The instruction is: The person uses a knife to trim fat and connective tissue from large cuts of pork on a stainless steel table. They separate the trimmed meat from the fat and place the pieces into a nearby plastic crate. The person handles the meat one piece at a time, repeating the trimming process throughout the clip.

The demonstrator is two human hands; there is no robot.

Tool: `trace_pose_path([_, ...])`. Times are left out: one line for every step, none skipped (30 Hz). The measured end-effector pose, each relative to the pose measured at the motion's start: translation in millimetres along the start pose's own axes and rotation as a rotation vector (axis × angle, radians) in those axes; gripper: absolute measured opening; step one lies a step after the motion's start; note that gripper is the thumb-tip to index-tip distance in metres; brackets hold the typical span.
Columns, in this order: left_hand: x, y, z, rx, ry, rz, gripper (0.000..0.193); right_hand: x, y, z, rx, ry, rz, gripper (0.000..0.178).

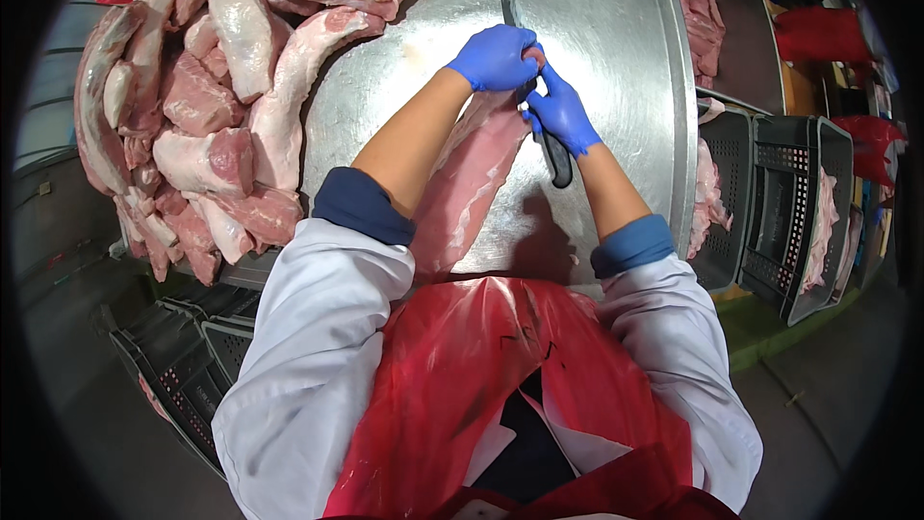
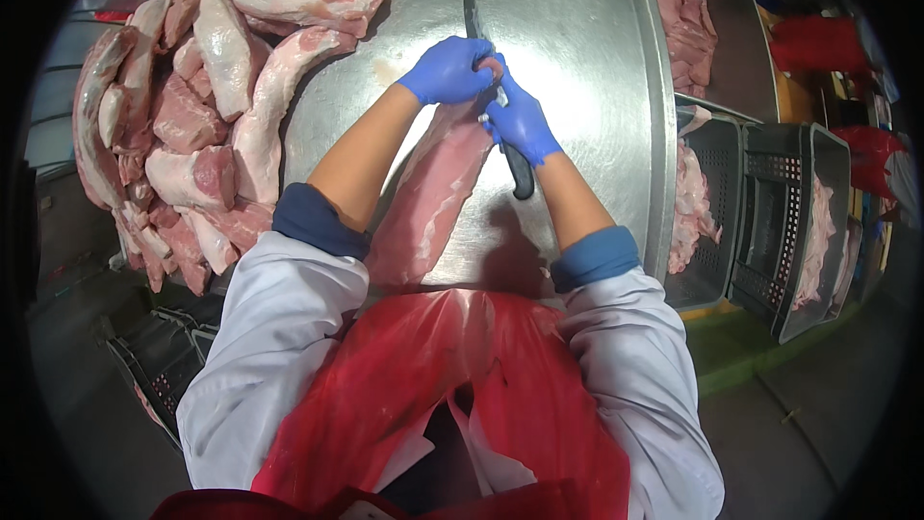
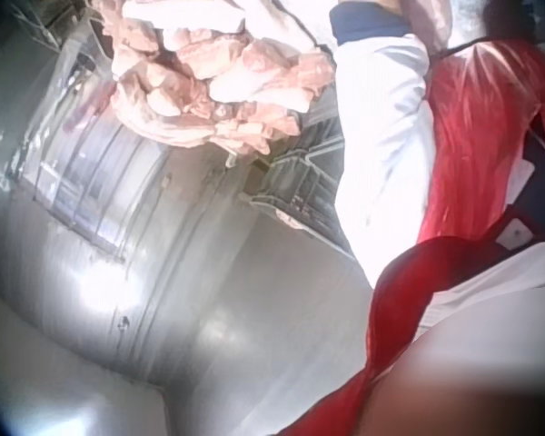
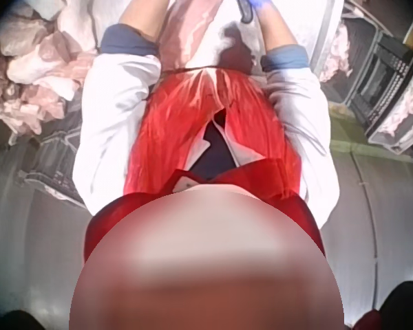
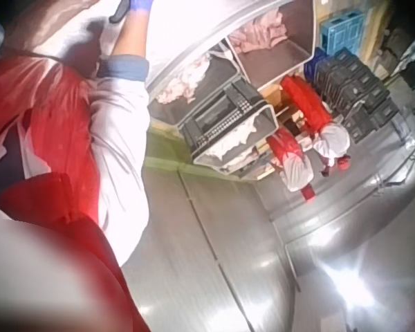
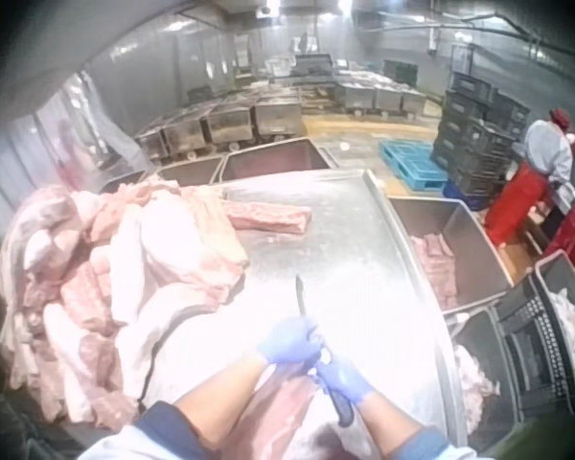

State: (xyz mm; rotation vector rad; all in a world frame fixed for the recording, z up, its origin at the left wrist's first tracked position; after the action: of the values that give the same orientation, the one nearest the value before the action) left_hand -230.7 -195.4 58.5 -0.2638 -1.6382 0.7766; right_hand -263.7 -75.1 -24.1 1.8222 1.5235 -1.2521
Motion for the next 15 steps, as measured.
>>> trace_pose_path([-6,-2,1,0.005,-0.04,-0.036,0.024,2,2,-17,-0.025,-0.06,-0.113,0.077])
trace_pose_path([-18,-9,-1,0.02,-0.088,-0.073,0.024,4,12,-48,-0.06,-0.124,-0.232,0.077])
trace_pose_path([-26,-13,-3,0.029,-0.125,-0.115,0.024,16,15,-68,-0.036,-0.259,-0.305,0.078])
trace_pose_path([-34,-14,-7,0.043,-0.155,-0.207,0.022,28,18,-90,-0.003,-0.395,-0.378,0.079])
trace_pose_path([-28,-13,-12,0.033,-0.134,-0.22,0.021,36,21,-92,-0.06,-0.306,-0.324,0.078])
trace_pose_path([-21,-13,-16,0.024,-0.113,-0.234,0.021,41,22,-89,-0.113,-0.226,-0.279,0.077])
trace_pose_path([-15,-12,-20,0.016,-0.092,-0.247,0.021,45,23,-84,-0.163,-0.146,-0.241,0.076])
trace_pose_path([8,-13,-23,0.011,-0.076,-0.207,0.025,30,24,-59,-0.166,-0.07,-0.216,0.074])
trace_pose_path([20,-13,-23,0.027,-0.031,-0.22,0.025,24,28,-46,-0.178,0.0,-0.198,0.073])
trace_pose_path([29,-13,-23,0.047,0.013,-0.235,0.025,21,30,-46,-0.158,-0.024,-0.199,0.073])
trace_pose_path([35,-16,-25,0.071,0.054,-0.246,0.026,17,35,-46,-0.146,-0.054,-0.199,0.072])
trace_pose_path([24,-22,-26,0.088,0.016,-0.222,0.022,11,42,-47,-0.14,-0.085,-0.205,0.072])
trace_pose_path([14,-26,-33,0.104,-0.018,-0.239,0.022,23,50,-79,-0.225,-0.061,-0.225,0.073])
trace_pose_path([15,-35,-38,0.121,-0.047,-0.259,0.022,49,53,-111,-0.258,-0.132,-0.212,0.074])
trace_pose_path([17,-45,-44,0.143,-0.075,-0.276,0.022,57,56,-120,-0.276,-0.171,-0.217,0.075])
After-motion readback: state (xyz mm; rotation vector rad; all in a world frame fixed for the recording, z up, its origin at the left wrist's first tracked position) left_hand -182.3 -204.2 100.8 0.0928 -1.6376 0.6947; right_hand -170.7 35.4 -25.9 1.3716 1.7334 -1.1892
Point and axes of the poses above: each hand's wrist, its own z-axis towards the middle knuckle, its own y-axis out of the palm, x = y × z, the point moved 9 cm from there along z, towards the middle knuckle, and after that the axes turned 10 degrees about -z, right-handed, at the moved point
